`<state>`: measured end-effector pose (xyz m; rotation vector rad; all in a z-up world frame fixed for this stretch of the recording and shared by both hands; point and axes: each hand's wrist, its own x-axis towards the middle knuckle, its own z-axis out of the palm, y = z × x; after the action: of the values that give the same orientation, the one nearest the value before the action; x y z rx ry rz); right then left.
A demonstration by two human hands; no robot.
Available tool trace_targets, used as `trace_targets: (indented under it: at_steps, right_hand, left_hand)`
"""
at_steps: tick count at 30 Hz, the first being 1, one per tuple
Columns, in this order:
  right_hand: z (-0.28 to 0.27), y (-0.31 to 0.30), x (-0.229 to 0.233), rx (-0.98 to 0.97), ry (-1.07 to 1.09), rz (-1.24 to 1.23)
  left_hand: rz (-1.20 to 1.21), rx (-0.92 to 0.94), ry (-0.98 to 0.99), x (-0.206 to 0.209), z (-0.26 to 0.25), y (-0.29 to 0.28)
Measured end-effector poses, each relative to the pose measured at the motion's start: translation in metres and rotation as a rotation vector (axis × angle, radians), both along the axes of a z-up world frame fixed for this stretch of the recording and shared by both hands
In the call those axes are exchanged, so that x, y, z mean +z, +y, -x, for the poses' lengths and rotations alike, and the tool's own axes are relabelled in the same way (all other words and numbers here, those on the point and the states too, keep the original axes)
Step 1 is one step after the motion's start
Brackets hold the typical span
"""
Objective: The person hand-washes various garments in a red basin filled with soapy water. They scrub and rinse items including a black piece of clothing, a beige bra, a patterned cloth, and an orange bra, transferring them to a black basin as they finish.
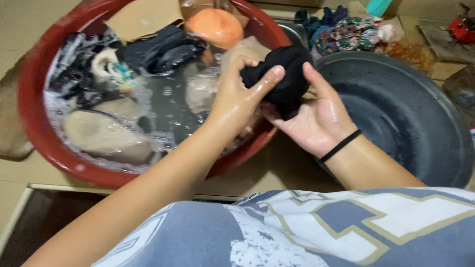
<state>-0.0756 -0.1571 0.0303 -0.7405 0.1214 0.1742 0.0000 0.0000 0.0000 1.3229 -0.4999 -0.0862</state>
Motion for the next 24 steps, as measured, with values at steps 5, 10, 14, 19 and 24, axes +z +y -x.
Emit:
trace_targets:
  at_steps: [5,10,14,19,24]
  right_hand:
    - [0.010,-0.091,0.002,-0.125,-0.091,0.205]
    - [0.006,-0.185,-0.014,-0.294,0.075,0.302]
    - [-0.015,-0.239,-0.051,-0.425,0.294,0.267]
    - [-0.075,-0.266,-0.109,-0.486,0.379,0.067]
    - [-0.104,-0.261,-0.142,-0.534,0.232,0.238]
  left_hand:
    - [-0.047,-0.168,-0.184,-0.015,0.021,-0.051]
    - [-0.118,-0.065,-0.052,-0.014,0.019,-0.069]
    - [-0.135,0.000,-0.072,-0.005,0.016,-0.053]
    - [-0.210,0.072,0.062,0.002,0.018,-0.040]
    - [-0.329,0.119,-0.090,0.001,0.013,-0.042]
